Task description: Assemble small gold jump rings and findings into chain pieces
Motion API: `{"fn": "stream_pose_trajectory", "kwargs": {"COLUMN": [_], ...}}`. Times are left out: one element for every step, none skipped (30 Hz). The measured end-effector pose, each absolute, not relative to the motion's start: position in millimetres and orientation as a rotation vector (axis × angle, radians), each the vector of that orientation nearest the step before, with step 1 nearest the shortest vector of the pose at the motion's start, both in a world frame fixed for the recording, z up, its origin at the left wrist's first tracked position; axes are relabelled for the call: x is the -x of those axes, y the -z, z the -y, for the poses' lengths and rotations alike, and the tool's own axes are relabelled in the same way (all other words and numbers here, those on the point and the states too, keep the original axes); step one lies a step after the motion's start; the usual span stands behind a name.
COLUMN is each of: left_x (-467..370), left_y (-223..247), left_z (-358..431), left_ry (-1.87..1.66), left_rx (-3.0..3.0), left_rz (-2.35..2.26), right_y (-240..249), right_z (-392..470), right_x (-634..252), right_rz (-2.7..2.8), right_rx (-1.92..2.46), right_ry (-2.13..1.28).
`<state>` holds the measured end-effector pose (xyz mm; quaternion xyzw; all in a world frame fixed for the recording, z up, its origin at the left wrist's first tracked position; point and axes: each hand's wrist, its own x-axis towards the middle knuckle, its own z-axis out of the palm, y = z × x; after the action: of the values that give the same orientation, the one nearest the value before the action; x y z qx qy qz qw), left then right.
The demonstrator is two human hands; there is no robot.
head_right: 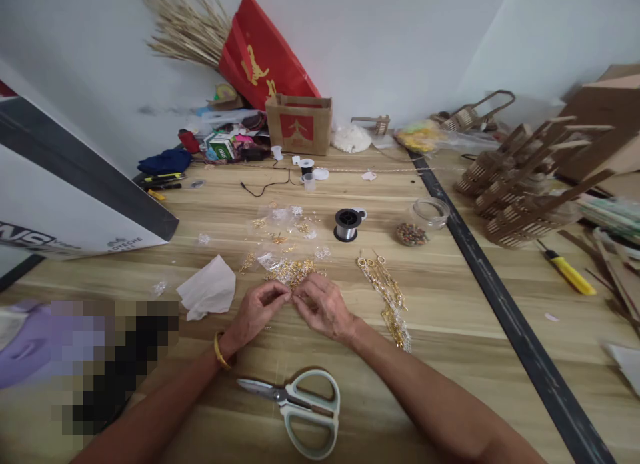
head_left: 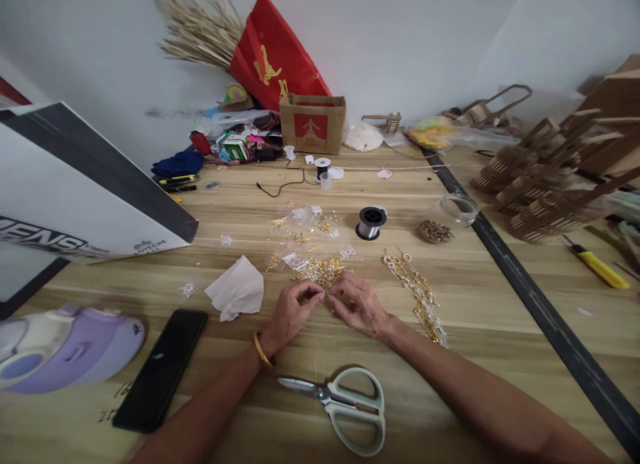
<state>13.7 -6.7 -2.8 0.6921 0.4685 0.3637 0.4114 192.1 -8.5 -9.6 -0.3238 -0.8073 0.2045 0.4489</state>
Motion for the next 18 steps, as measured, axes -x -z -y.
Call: {"fn": "stream_pose_trajectory", "kwargs": {"left_x": [-13.5,-13.4,-13.3,-13.4,-13.5,-13.7,-13.8,-14.0,-14.1,-14.1,-14.1,-14.0,-13.8,-13.7,-13.6,-13.6,-13.6,-13.7], "left_y": [2.9,2.9,2.7,2.3,1.8,1.3,1.0,0.8,0.8,0.9,1.1,1.4,1.7,1.8,1.7,1.5,1.0,0.4], "left_z": [6.7,6.7,6.9,7.1,7.3,7.6,7.8,7.9,8.0,8.0,8.0,7.9,7.9,7.8,7.8,7.8,7.9,8.0], "left_ry": [-0.916,-0.914,-0.911,-0.906,-0.903,-0.900,-0.898,-0.898,-0.901,-0.903,-0.907,-0.910,-0.913,-0.915,-0.917,-0.919,-0.923,-0.929], "left_rx": [-1.746,-1.749,-1.752,-1.756,-1.759,-1.762,-1.764,-1.766,-1.768,-1.770,-1.772,-1.774,-1.776,-1.779,-1.782,-1.786,-1.790,-1.796], "left_rz": [-1.181,-1.185,-1.187,-1.188,-1.189,-1.187,-1.185,-1.183,-1.182,-1.182,-1.182,-1.184,-1.184,-1.184,-1.185,-1.188,-1.193,-1.199], "right_y": [9.6,9.7,10.0,10.4,10.8,11.3,11.8,12.3,12.8,13.2,13.6,13.9,14.1,14.1,13.9,13.6,13.2,12.7], "right_z": [8.5,8.5,8.5,8.5,8.5,8.5,8.5,8.5,8.4,8.4,8.4,8.4,8.5,8.6,8.7,8.8,8.9,8.9], "right_x": [-191.9,-191.6,-191.4,-191.2,-191.1,-191.0,-191.0,-191.1,-191.2,-191.3,-191.5,-191.6,-191.6,-191.6,-191.6,-191.5,-191.4,-191.3], "right_rz": [1.995,1.996,1.996,1.997,1.997,1.998,1.999,2.002,2.005,2.009,2.010,2.009,2.007,2.005,2.004,2.006,2.006,2.005], "right_rx": [0.801,0.801,0.801,0.801,0.801,0.800,0.800,0.801,0.804,0.810,0.817,0.822,0.826,0.827,0.826,0.824,0.822,0.819], "right_ry": [-0.505,-0.506,-0.505,-0.502,-0.498,-0.493,-0.488,-0.486,-0.484,-0.485,-0.487,-0.489,-0.492,-0.494,-0.496,-0.498,-0.497,-0.495]}}
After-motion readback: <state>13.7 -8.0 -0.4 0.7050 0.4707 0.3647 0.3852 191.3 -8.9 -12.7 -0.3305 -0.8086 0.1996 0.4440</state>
